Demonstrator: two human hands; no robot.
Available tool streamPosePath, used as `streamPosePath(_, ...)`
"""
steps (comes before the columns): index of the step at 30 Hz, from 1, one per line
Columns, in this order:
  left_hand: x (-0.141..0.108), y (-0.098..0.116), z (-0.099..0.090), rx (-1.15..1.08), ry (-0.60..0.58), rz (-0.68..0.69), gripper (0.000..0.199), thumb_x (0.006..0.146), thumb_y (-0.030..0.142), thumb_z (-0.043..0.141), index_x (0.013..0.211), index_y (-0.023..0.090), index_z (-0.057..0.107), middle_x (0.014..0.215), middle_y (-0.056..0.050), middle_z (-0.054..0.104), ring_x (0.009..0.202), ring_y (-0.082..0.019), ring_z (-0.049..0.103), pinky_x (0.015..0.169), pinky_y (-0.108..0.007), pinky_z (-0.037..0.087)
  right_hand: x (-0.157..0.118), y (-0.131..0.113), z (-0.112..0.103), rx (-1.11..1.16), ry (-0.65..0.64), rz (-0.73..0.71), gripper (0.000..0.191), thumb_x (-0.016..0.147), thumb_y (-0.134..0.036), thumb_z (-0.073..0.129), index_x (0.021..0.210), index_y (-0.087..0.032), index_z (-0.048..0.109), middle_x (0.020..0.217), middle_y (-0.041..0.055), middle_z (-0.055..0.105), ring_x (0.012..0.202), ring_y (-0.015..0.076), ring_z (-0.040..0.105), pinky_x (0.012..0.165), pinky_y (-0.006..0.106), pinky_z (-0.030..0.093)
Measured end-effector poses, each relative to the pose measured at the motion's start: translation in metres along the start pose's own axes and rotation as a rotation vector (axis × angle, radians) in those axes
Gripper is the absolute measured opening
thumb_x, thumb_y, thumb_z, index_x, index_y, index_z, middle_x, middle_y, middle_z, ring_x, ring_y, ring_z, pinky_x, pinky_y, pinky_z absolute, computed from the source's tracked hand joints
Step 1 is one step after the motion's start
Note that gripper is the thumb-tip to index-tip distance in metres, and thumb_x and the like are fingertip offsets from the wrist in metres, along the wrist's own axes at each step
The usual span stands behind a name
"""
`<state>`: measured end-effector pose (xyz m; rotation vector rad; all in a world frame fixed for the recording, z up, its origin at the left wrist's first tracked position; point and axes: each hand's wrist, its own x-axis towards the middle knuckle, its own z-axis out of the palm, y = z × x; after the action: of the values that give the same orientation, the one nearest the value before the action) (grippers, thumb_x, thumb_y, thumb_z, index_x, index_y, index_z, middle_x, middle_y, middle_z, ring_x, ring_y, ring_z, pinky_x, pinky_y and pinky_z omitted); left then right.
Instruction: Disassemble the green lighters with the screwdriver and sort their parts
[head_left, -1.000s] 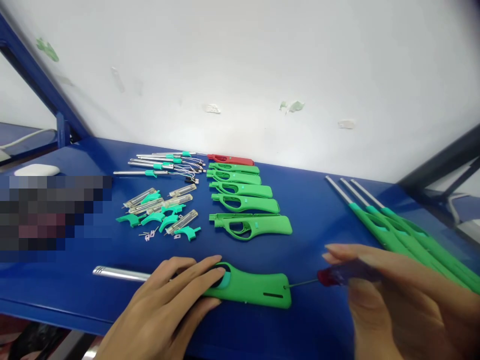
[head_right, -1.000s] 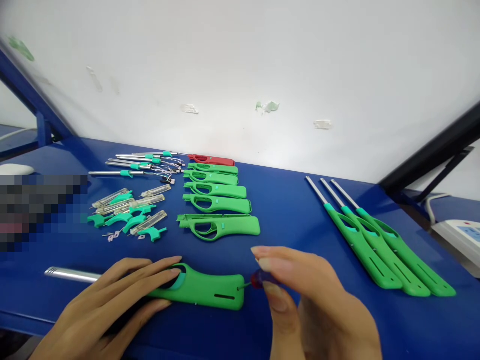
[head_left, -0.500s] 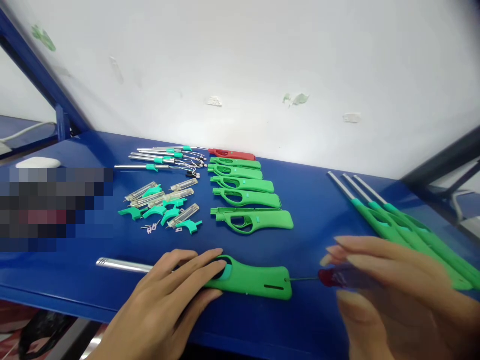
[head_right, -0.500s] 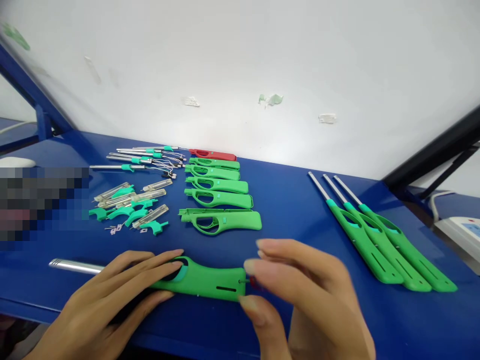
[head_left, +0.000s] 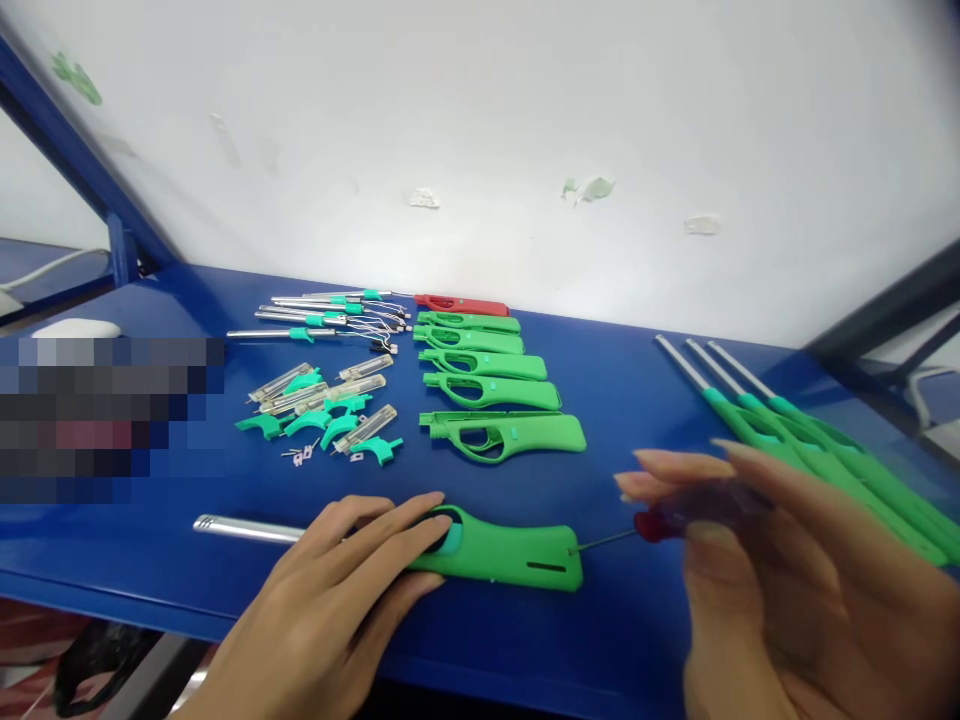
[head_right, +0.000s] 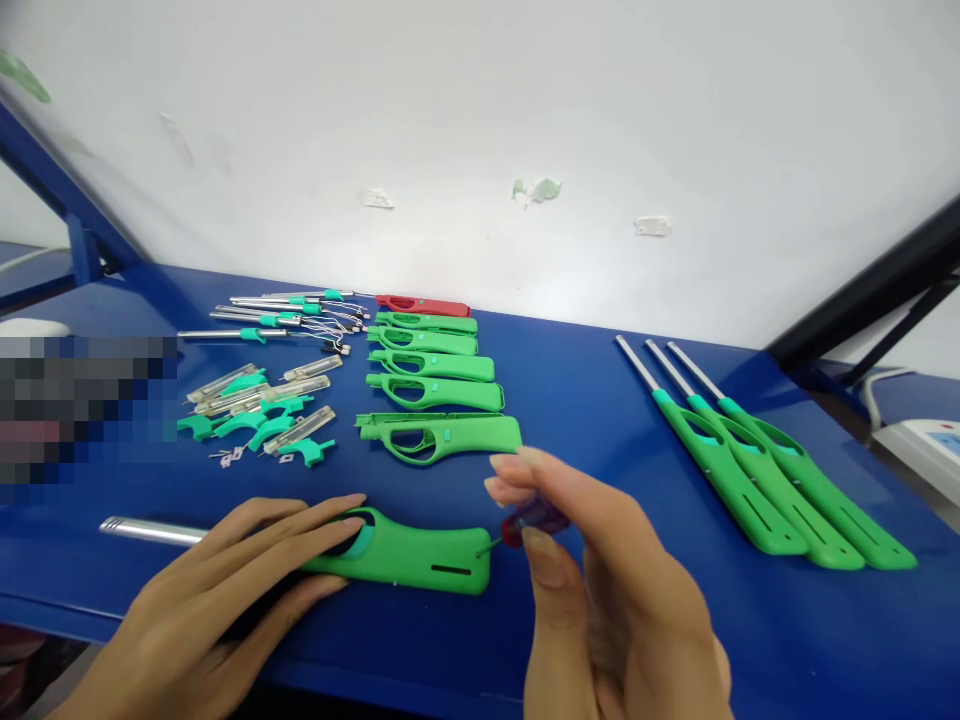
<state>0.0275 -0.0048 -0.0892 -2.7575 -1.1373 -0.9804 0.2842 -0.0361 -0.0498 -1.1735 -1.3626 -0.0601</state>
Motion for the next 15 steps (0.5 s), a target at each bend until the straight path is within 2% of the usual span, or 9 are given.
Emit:
streamPosePath(5, -0.0032, -0.0008, 0.0012, 0.003, -0.008, 0.000, 0.029, 0.117, 0.034, 0.054, 0.143, 0.026, 0.065, 0.142, 0.005, 0.075, 0.121, -0.018, 0.062, 0.113, -0.026, 0.045, -0.0002, 0.0012, -0.0010, 0.057, -0.005, -0.078, 0.030, 0.087, -0.010, 0.084, 0.112, -0.023, 0.075, 0.108, -0.0007, 0.073, 0.088, 0.0111, 0.075, 0.075, 0.022, 0.066)
streamPosePath(10, -0.0037, -0.0007, 0.0006, 0.008, -0.008, -0.007, 0.029, 0.117, 0.035, 0.055, 0.143, 0.026, 0.065, 0.142, 0.006, 0.075, 0.122, -0.018, 0.063, 0.112, -0.028, 0.046, -0.0011, 0.0012, -0.0033, -0.006, -0.087, -0.058, 0.044, 0.096, -0.006, 0.072, 0.135, -0.026, 0.072, 0.115, -0.0019, 0.081, 0.095, 0.0110, 0.079, 0.082, 0.020, 0.067)
streamPosePath(13, -0.0017, 0.0003, -0.0005, 0.010, 0.000, 0.003, 0.028, 0.117, 0.035, 0.054, 0.142, 0.026, 0.066, 0.140, 0.005, 0.077, 0.119, -0.018, 0.064, 0.110, -0.027, 0.048, 0.0019, 0.0000, -0.0043, 0.004, -0.082, -0.112, 0.030, 0.091, -0.008, 0.078, 0.115, -0.025, 0.075, 0.119, -0.0019, 0.076, 0.100, 0.0103, 0.077, 0.089, 0.021, 0.067)
streamPosePath(15, -0.0010, 0.0006, -0.0006, 0.005, 0.005, 0.008, 0.028, 0.117, 0.034, 0.054, 0.141, 0.026, 0.066, 0.139, 0.005, 0.077, 0.119, -0.018, 0.064, 0.110, -0.027, 0.048, 0.0026, -0.0007, -0.0040, -0.024, -0.055, -0.150, 0.025, 0.085, -0.007, 0.083, 0.100, -0.025, 0.074, 0.114, -0.0031, 0.071, 0.097, 0.0078, 0.074, 0.089, 0.020, 0.065)
